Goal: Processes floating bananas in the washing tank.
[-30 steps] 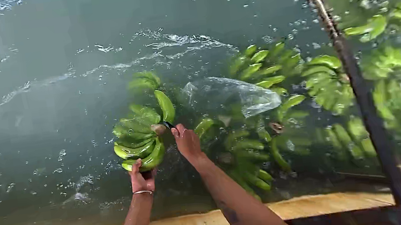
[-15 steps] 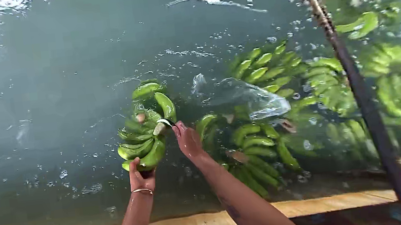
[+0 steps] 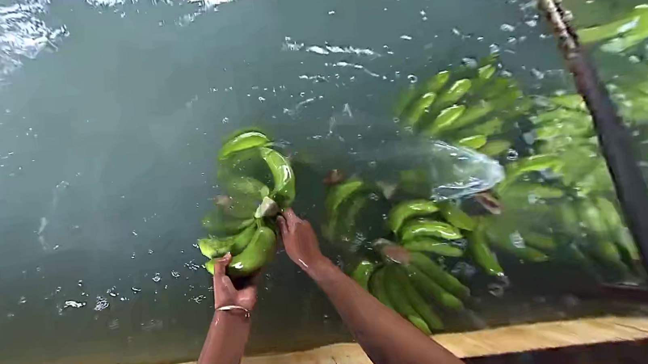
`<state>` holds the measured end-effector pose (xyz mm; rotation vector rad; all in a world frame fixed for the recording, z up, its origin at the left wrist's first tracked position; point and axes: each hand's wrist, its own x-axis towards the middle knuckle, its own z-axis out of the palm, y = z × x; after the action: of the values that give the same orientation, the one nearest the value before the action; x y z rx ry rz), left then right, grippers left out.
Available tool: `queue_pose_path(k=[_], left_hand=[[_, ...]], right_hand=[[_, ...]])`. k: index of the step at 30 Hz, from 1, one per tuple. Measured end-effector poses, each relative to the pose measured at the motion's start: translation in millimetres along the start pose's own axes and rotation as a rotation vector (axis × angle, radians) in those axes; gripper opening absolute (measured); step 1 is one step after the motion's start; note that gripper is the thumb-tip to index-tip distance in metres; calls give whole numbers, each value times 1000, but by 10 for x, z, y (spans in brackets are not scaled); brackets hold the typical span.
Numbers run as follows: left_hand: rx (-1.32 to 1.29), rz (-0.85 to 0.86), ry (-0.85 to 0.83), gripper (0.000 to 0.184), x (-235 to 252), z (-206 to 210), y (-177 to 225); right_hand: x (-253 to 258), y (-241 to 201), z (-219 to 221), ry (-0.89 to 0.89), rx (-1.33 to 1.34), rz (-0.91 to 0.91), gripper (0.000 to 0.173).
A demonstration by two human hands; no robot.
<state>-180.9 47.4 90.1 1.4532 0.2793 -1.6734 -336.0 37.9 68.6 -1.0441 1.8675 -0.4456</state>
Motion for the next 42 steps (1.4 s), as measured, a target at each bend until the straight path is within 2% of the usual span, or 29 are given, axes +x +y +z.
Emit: queue_pose_path(k=[2,4,6,8,10,13,15,18,19,20,23,25,28,29,30,31,32,34,36,37,39,40,42], left_hand=[[76,31,-16,33,118,-74,66],[244,66,-59,36,282,-315,247],[424,87,-122,43,375,-494,566],[516,136,-126,40,409,-544,849],[520,179,-114,45,396,-538,1045],[452,214,-63,52,440,-500,1093],[411,200,-53,54,536,-554,1034],[387,213,-18,48,643,-669,1071],[391,217,-12,44,657,-715,1142],[397,211,-7,40,653,-796,1202],[523,227,14,33,738,-875,1529],[701,342,89,43,864,-922,1905],[1074,770,376,64,1057,-828,2612],[1137,905,460,70,1058,-685,2772],[1191,1013,472,69,984,-429,2815],[1256,1137,396,65,904,-109,2723],[1360,1268,229,57,850,236,2540],[1645,1455,-222,40,863,970,2009],[1930,1501,-641,45,1114,1584,1340],[2064,1451,-797,54,1231,1851,1007],[2252,1307,-934,64,1468,2263,486],[2328,1235,-923,65,1603,2403,334],[2406,1181,-810,57,1843,2540,237]], right_hand=[[-73,94,-37,-155,299,59,34],[-168,251,-146,-471,617,198,26],[-207,365,-76,-613,746,244,25],[-255,302,239,-544,812,232,25],[-292,112,627,-390,920,207,25],[-238,-163,953,-226,1002,230,28],[-207,-253,928,-263,958,276,29],[-278,-299,461,-607,773,216,28],[-300,-280,299,-661,738,184,28],[-328,-207,180,-643,728,179,27],[-199,65,-44,-444,709,183,25],[-98,304,-127,-334,610,177,26],[-11,728,-294,-207,276,141,34],[-13,884,-350,-148,151,129,38],[-25,1028,-407,-73,61,134,44],[-50,1153,-449,31,30,139,48],[-64,1265,-451,158,41,123,48],[-63,1391,-453,342,3,97,50],[-117,1489,-442,341,-106,127,50],[-145,1526,-452,305,-147,138,51],[-172,1623,-496,235,-165,138,50],[-183,1688,-521,224,-173,118,47],[-232,1783,-618,172,-167,154,45]])
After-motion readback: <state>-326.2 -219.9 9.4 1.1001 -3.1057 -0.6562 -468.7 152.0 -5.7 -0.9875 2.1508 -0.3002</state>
